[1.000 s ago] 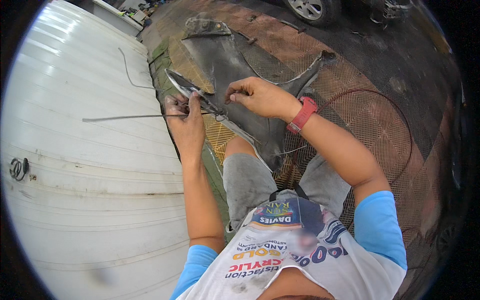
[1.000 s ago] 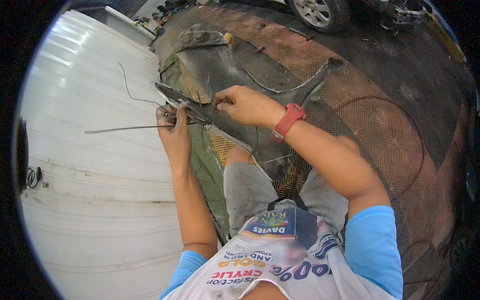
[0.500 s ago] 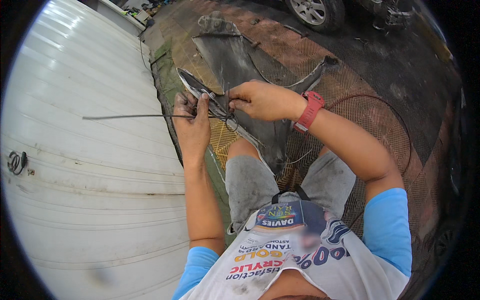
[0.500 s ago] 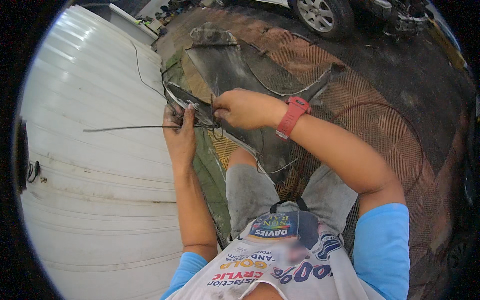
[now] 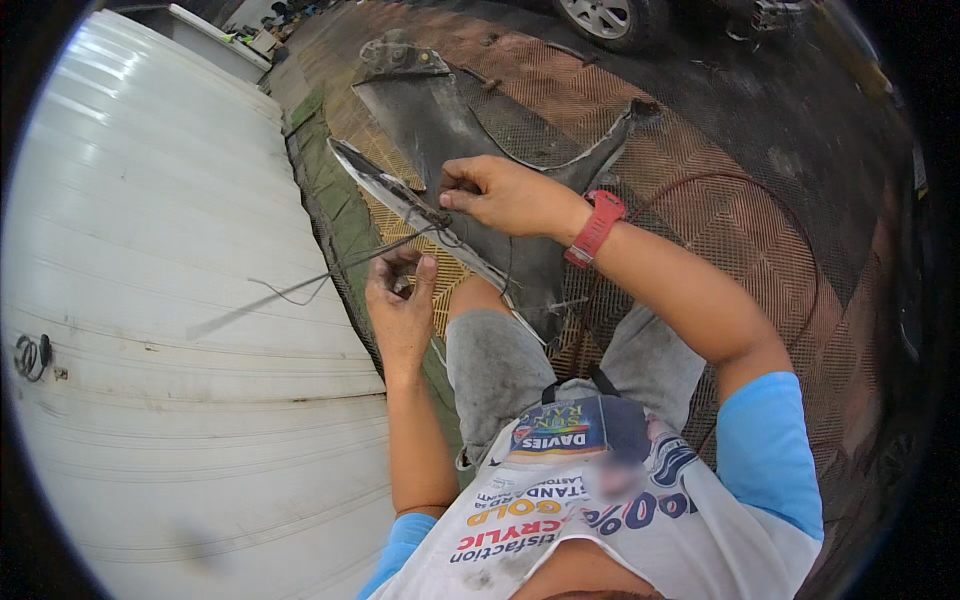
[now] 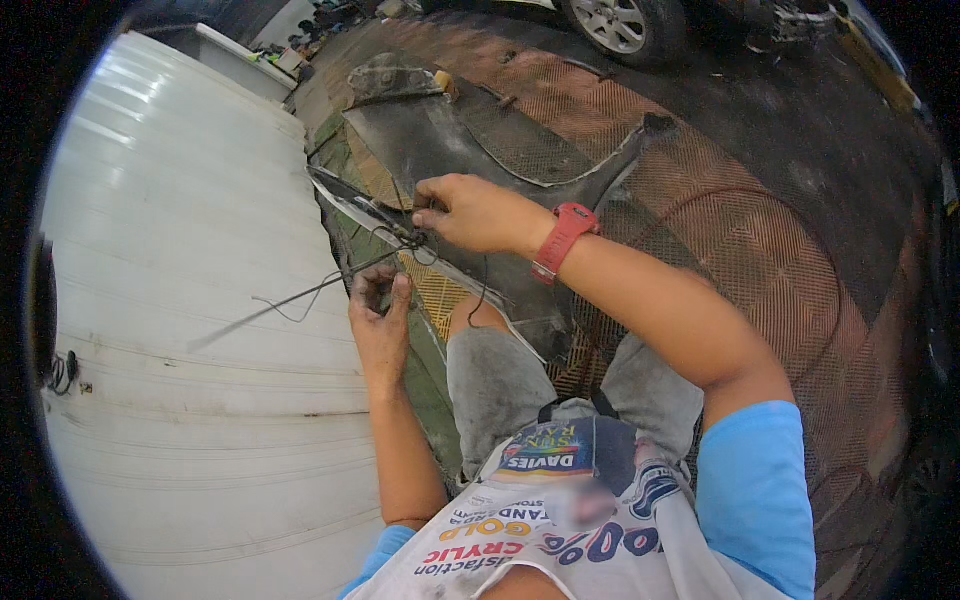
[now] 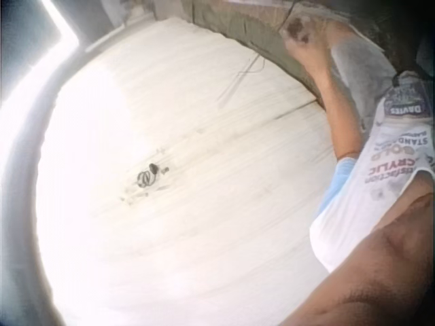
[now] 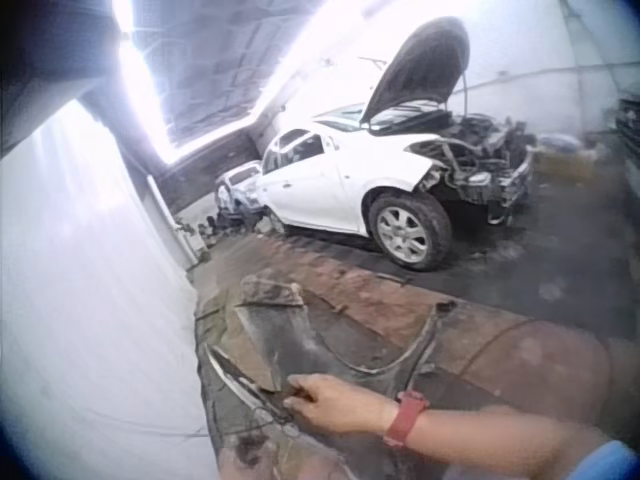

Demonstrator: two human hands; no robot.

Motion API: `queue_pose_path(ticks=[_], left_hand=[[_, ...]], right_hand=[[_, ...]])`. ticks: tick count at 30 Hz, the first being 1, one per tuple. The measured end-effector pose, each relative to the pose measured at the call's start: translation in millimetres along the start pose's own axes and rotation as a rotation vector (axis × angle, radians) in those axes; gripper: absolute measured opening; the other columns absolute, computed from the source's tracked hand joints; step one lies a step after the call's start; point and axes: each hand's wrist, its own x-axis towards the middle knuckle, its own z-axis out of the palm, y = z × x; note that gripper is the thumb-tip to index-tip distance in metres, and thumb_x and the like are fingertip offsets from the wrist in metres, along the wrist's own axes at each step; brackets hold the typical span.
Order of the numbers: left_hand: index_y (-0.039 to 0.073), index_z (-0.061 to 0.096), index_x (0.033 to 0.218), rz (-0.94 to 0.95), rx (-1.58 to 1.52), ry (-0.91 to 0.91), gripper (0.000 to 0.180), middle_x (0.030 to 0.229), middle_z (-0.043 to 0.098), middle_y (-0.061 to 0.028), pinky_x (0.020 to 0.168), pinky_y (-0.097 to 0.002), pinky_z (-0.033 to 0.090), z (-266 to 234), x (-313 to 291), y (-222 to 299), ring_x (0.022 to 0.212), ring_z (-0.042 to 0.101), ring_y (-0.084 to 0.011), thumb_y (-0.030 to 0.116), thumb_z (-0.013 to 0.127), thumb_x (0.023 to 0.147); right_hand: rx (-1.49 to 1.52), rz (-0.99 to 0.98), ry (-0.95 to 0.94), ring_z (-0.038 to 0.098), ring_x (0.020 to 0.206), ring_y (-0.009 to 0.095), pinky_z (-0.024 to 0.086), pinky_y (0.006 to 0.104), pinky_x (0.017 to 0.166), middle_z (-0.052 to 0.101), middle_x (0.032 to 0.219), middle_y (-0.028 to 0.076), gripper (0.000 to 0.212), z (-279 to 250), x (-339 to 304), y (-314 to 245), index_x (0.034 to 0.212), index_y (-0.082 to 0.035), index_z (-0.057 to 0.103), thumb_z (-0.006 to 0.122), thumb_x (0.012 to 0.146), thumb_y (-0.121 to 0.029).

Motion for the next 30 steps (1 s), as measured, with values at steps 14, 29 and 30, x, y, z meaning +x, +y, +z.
queue_pose_path(ticks=[14,29,30], left_hand=[[-0.002,0.068,0.099,-0.082,0.063,-0.101,0.009,0.081,0.068,-0.0011,0.063,-0.0230,0.043,4,-2,27,0.070,0.057,-0.0067,0.007,0.067,0.100],[-0.005,0.063,0.098,-0.040,0.087,-0.044,0.013,0.074,0.069,-0.0055,0.060,-0.0249,0.048,18,-24,21,0.061,0.061,-0.0097,0.006,0.057,0.102],[-0.005,0.062,0.102,-0.052,0.011,-0.055,0.012,0.075,0.070,-0.0065,0.060,-0.0249,0.048,20,-23,23,0.062,0.061,-0.0100,0.006,0.057,0.102]], right_hand=[[-0.090,-0.035,0.072,0.069,0.078,0.023,0.055,0.0387,0.073,0.073,0.089,0.016,0.019,-6,-27,-30,0.111,0.001,0.067,0.061,0.101,-0.014],[0.323,0.370,-0.318,0.067,0.075,0.011,0.052,0.0307,0.073,0.059,0.073,0.004,0.026,-23,-22,-40,0.118,0.002,0.062,0.054,0.108,-0.020],[0.304,0.363,-0.301,0.067,0.076,0.012,0.052,0.0311,0.074,0.061,0.076,0.004,0.025,-22,-23,-34,0.117,0.003,0.063,0.055,0.107,-0.019]])
